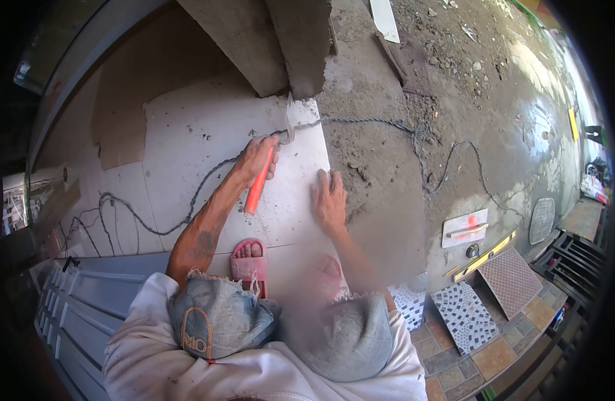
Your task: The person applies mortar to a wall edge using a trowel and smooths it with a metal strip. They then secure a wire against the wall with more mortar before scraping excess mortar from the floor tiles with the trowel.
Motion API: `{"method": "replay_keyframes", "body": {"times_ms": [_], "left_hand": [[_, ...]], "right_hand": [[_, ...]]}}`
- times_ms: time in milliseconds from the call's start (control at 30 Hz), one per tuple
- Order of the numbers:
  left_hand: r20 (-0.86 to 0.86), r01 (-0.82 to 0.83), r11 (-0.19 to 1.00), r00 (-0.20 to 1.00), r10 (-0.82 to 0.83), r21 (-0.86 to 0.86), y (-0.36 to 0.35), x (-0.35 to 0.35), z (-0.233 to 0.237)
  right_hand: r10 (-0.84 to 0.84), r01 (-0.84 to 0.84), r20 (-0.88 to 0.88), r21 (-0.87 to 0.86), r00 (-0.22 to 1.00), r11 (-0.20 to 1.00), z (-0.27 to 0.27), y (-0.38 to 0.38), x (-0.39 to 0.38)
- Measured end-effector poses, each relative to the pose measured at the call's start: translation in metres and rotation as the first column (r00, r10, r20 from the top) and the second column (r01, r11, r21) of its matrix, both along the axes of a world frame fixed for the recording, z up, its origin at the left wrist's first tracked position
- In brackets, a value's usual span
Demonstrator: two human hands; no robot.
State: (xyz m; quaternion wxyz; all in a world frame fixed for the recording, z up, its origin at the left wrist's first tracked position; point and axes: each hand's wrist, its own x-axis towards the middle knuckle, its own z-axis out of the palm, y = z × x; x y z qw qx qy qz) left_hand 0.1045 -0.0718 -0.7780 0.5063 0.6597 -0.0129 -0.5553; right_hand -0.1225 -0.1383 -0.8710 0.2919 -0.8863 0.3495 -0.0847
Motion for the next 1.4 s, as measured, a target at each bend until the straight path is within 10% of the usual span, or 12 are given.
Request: {"method": "replay_keyframes", "body": {"times_ms": [1033, 1367, 1400], "left_hand": [[-0.031, -0.020, 0.996, 0.999, 0.023, 0.083, 0.009, 0.024, -0.016], [-0.451, 0.171, 0.965, 0.858, -0.245, -0.199, -0.012, -0.049, 0.050], [-0.294, 0.282, 0.945, 0.901, -0.320, -0.165, -0.014, -0.057, 0.044]], "right_hand": [[-0.015, 0.015, 0.006, -0.017, 1.000, 1.000, -0.003, 0.002, 0.000], [0.019, -0.019, 0.016, 0.002, 1.000, 1.000, -0.012, 0.002, -0.008], [0.039, -0.039, 0.015, -0.014, 0.999, 0.999, -0.014, 0.004, -0.012]]}}
